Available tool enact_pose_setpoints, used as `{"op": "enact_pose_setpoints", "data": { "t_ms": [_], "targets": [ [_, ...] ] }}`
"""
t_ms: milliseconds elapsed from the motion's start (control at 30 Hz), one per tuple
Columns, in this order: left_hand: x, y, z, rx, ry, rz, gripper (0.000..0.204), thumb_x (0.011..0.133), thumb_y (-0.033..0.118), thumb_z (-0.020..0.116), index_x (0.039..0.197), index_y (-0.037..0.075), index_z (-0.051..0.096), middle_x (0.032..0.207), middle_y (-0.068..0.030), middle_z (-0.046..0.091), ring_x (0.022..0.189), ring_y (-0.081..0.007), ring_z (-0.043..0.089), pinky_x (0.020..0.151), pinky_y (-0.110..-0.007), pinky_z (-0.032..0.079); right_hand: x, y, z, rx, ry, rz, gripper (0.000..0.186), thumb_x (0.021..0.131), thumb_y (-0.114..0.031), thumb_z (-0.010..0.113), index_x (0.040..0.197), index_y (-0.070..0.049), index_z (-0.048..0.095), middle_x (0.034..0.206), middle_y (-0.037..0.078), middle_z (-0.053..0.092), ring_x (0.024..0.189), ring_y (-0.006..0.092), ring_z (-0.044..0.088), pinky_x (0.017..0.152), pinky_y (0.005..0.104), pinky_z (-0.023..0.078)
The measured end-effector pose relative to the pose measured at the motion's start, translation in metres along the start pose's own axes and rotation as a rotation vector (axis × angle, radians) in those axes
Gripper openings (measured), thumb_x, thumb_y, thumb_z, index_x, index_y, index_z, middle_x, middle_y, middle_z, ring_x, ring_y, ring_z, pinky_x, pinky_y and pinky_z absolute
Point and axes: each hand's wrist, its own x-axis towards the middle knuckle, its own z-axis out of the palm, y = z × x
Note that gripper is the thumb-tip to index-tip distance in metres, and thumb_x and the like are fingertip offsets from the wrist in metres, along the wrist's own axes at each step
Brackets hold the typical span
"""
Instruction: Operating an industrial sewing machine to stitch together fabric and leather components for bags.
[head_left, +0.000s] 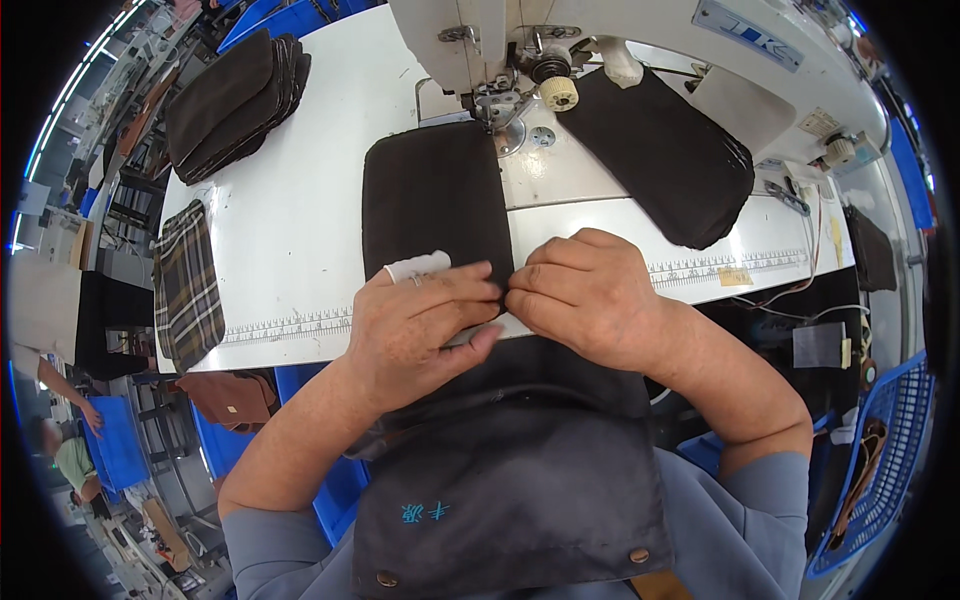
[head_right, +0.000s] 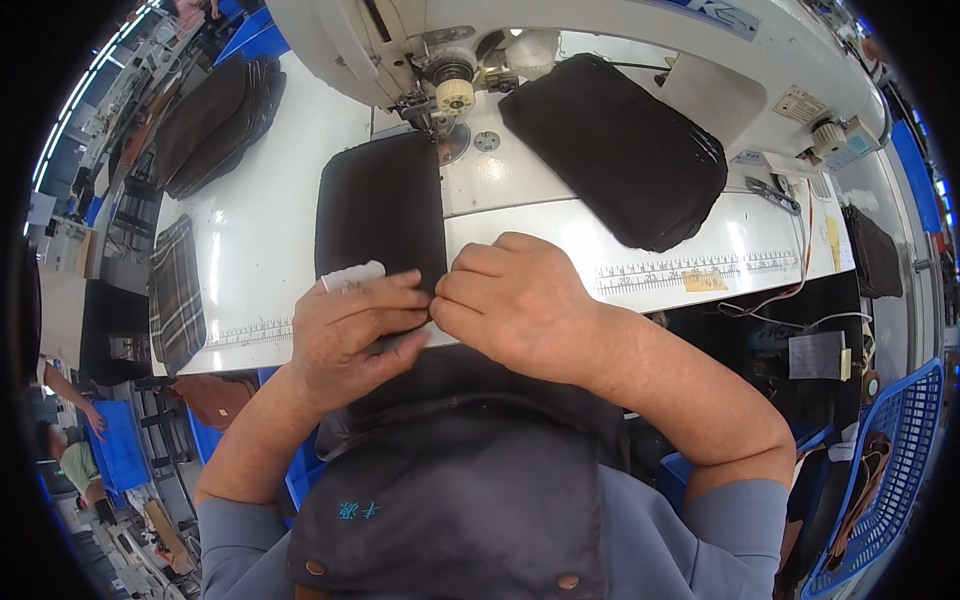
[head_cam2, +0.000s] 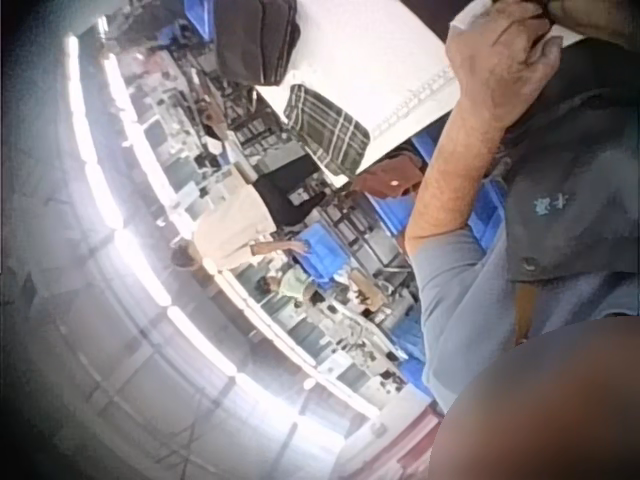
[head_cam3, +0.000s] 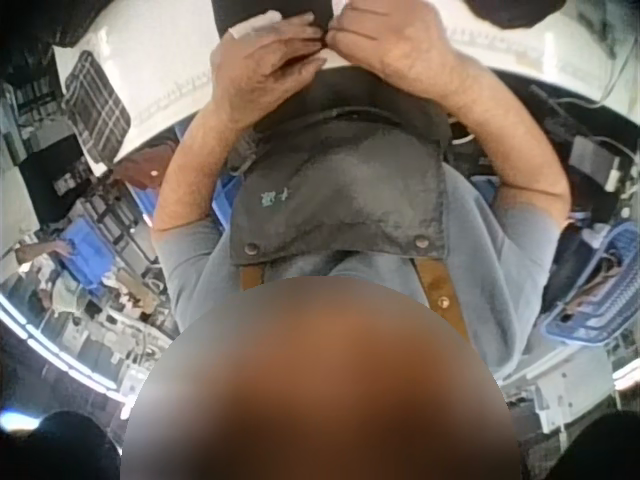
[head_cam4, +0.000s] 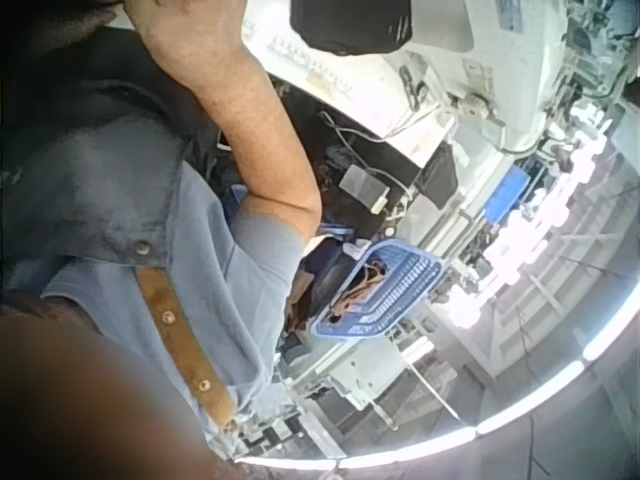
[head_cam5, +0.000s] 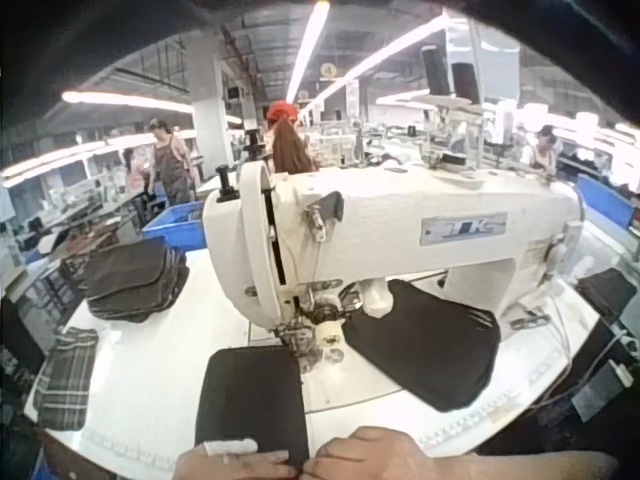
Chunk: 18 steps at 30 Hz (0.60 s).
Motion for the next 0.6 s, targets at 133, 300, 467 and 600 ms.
{"op": "enact_pose_setpoints", "data": {
  "t_ms": [133,300,467,600],
  "targets": [
    [0.001,-0.006,-0.011,0.022,-0.314,0.042,0.046,0.081,0.019,0.085,0.123,0.005,0.072,0.137,-0.0072,0.069,0.134,-0.0202,0.062,0.115,-0.045,0.045,0.000,0.003,0.001,0.050,0.004,0.014,0.019,0.071,-0.015,0.080,0.087,-0.010,0.071,0.089,-0.001,0.070,0.082,0.0158,0.069,0.064,0.0297,0.048],
    [0.005,-0.008,-0.023,-0.076,-0.406,-0.026,0.064,0.072,-0.003,0.067,0.134,0.012,0.071,0.140,-0.0055,0.069,0.136,-0.0223,0.062,0.125,-0.055,0.031,0.000,0.004,0.002,0.075,-0.042,0.039,0.019,0.070,-0.015,0.081,0.087,-0.011,0.072,0.088,-0.002,0.069,0.080,0.0146,0.068,0.065,0.0303,0.048],
    [0.010,-0.028,-0.016,0.000,-0.399,0.028,0.053,0.077,-0.004,0.066,0.127,0.011,0.074,0.137,-0.0041,0.071,0.136,-0.0205,0.062,0.126,-0.054,0.030,0.006,0.015,0.005,0.029,-0.031,0.016,0.015,0.069,-0.017,0.073,0.081,-0.010,0.068,0.081,-0.001,0.064,0.077,0.0160,0.063,0.061,0.0324,0.046],
    [0.018,-0.041,-0.015,0.075,-0.349,0.087,0.042,0.087,-0.002,0.059,0.123,0.011,0.076,0.135,-0.0036,0.073,0.135,-0.0185,0.063,0.127,-0.052,0.029,0.018,0.027,-0.002,0.009,-0.112,0.032,0.019,0.070,-0.012,0.084,0.087,-0.009,0.076,0.089,-0.001,0.075,0.079,0.0157,0.070,0.064,0.0319,0.051]
  ]
}}
